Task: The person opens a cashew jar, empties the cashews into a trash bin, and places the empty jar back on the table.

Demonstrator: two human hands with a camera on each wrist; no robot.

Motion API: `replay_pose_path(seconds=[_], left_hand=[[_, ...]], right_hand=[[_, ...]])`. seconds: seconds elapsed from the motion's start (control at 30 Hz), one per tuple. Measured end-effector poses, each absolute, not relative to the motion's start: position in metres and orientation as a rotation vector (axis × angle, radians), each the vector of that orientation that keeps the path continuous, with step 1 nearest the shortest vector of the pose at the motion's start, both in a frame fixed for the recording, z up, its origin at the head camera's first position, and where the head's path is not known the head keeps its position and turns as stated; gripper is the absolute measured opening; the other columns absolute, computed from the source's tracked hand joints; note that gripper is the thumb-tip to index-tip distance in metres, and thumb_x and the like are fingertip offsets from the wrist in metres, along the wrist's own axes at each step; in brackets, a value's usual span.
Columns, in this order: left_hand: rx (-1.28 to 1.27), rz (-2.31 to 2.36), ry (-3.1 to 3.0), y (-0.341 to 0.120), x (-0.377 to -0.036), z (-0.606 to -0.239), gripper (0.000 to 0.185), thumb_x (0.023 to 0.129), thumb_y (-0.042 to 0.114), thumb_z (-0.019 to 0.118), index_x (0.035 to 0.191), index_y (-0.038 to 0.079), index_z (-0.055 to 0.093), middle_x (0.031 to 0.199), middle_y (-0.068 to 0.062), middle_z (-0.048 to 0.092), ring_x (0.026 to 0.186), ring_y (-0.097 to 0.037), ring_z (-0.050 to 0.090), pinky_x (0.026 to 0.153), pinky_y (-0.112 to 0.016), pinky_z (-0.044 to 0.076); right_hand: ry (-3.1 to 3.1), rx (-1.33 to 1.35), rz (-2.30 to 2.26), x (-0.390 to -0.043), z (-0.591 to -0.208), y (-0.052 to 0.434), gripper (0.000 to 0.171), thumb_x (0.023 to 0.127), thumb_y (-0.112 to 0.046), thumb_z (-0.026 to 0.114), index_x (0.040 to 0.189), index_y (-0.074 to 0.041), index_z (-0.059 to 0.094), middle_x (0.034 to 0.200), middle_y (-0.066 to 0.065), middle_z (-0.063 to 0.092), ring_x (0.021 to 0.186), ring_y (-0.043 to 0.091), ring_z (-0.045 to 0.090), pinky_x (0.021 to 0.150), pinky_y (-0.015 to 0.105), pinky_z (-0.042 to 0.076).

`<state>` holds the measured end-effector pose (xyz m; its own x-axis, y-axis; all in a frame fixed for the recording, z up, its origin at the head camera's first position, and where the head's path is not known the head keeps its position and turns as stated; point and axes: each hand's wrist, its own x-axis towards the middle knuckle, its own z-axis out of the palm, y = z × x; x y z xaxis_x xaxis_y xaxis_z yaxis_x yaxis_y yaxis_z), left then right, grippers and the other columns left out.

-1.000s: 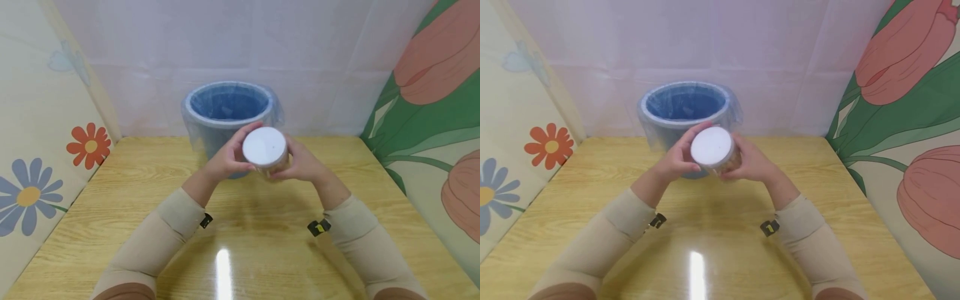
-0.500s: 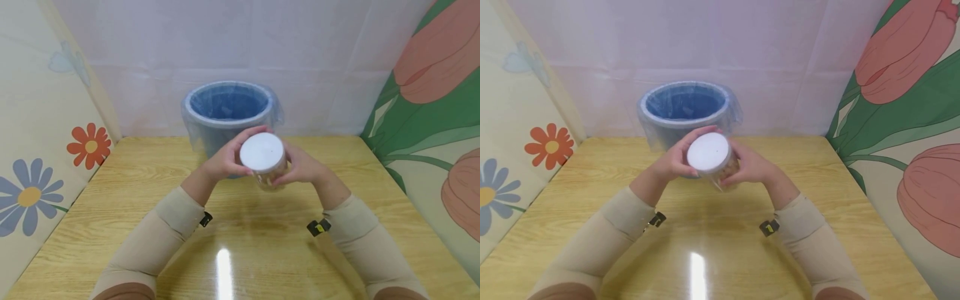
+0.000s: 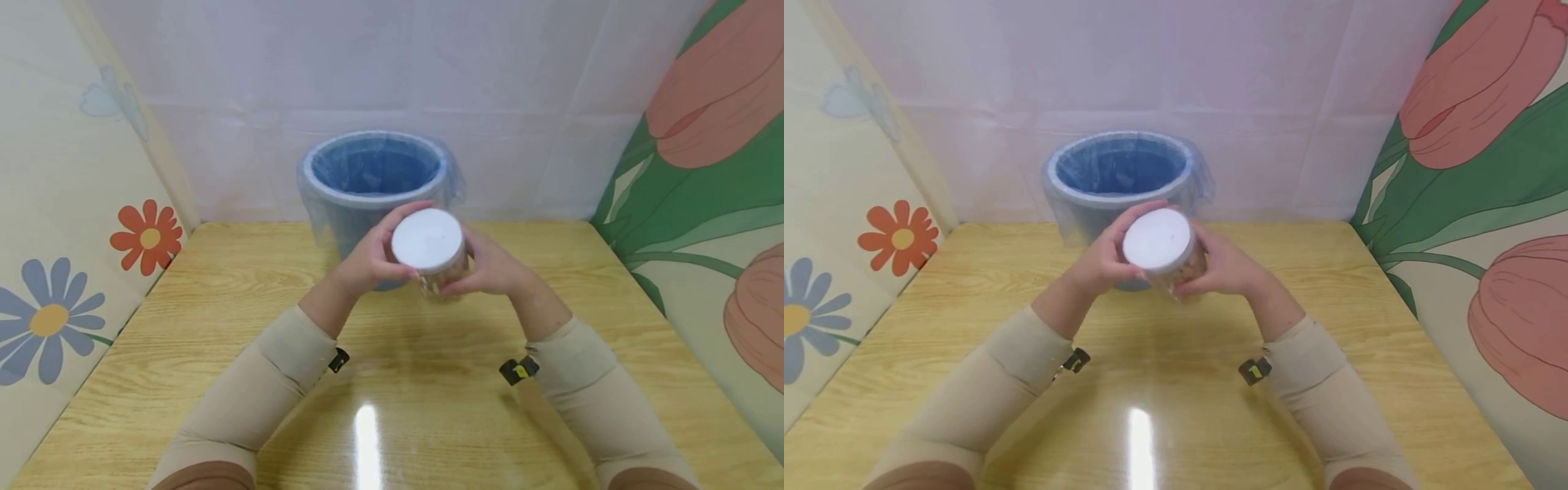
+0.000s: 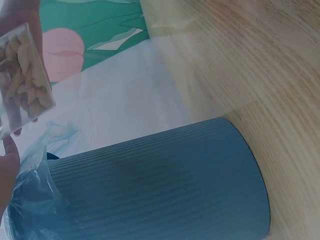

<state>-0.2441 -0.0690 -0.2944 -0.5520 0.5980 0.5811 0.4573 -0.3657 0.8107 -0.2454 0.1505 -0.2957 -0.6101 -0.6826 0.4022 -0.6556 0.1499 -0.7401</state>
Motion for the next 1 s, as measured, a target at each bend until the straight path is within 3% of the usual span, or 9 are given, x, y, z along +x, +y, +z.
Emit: replay_pose_path(seconds=[0.27, 0.43, 0.77, 1.0], left_hand=[[1.403, 2.118, 1.843, -0.066, -0.244, -0.295, 0.106, 0.061, 0.042, 0.082, 0.14, -0.003, 0.025, 0.133, -0.021, 0.039, 0.118, -0.027, 0.044, 0.102, -0.042, 0.036], [1.379, 2.133, 1.945, -0.065, -0.245, -0.296, 0.108, 0.06, 0.045, 0.081, 0.139, -0.003, 0.026, 0.132, -0.022, 0.041, 0.116, -0.027, 0.045, 0.102, -0.041, 0.036], [1.327, 2.148, 1.966, -0.065, -0.247, -0.298, 0.108, 0.059, 0.045, 0.081, 0.14, -0.001, 0.027, 0.134, -0.019, 0.039, 0.119, -0.028, 0.043, 0.103, -0.041, 0.036], [1.414, 2.134, 1.892, -0.07, -0.248, -0.3, 0.109, 0.061, 0.044, 0.08, 0.141, -0.003, 0.024, 0.14, -0.02, 0.035, 0.125, -0.028, 0.038, 0.107, -0.04, 0.03]], right_hand=[[2.41, -1.278, -1.542, -0.228, -0.278, 0.142, 0.098, 0.056, 0.004, 0.081, 0.138, 0.005, 0.027, 0.132, 0.022, 0.041, 0.122, 0.034, 0.037, 0.106, 0.049, 0.027], [2.435, -1.233, -1.566, -0.227, -0.277, 0.139, 0.095, 0.056, 0.006, 0.081, 0.137, 0.004, 0.03, 0.131, 0.021, 0.043, 0.121, 0.033, 0.039, 0.105, 0.047, 0.028], [2.502, -1.129, -1.544, -0.228, -0.279, 0.14, 0.099, 0.057, 0.002, 0.083, 0.139, -0.001, 0.029, 0.135, 0.018, 0.04, 0.124, 0.032, 0.036, 0.106, 0.049, 0.027], [2.464, -1.266, -1.532, -0.247, -0.296, 0.146, 0.103, 0.056, -0.009, 0.087, 0.141, -0.011, 0.03, 0.134, 0.008, 0.044, 0.123, 0.023, 0.039, 0.106, 0.045, 0.028]])
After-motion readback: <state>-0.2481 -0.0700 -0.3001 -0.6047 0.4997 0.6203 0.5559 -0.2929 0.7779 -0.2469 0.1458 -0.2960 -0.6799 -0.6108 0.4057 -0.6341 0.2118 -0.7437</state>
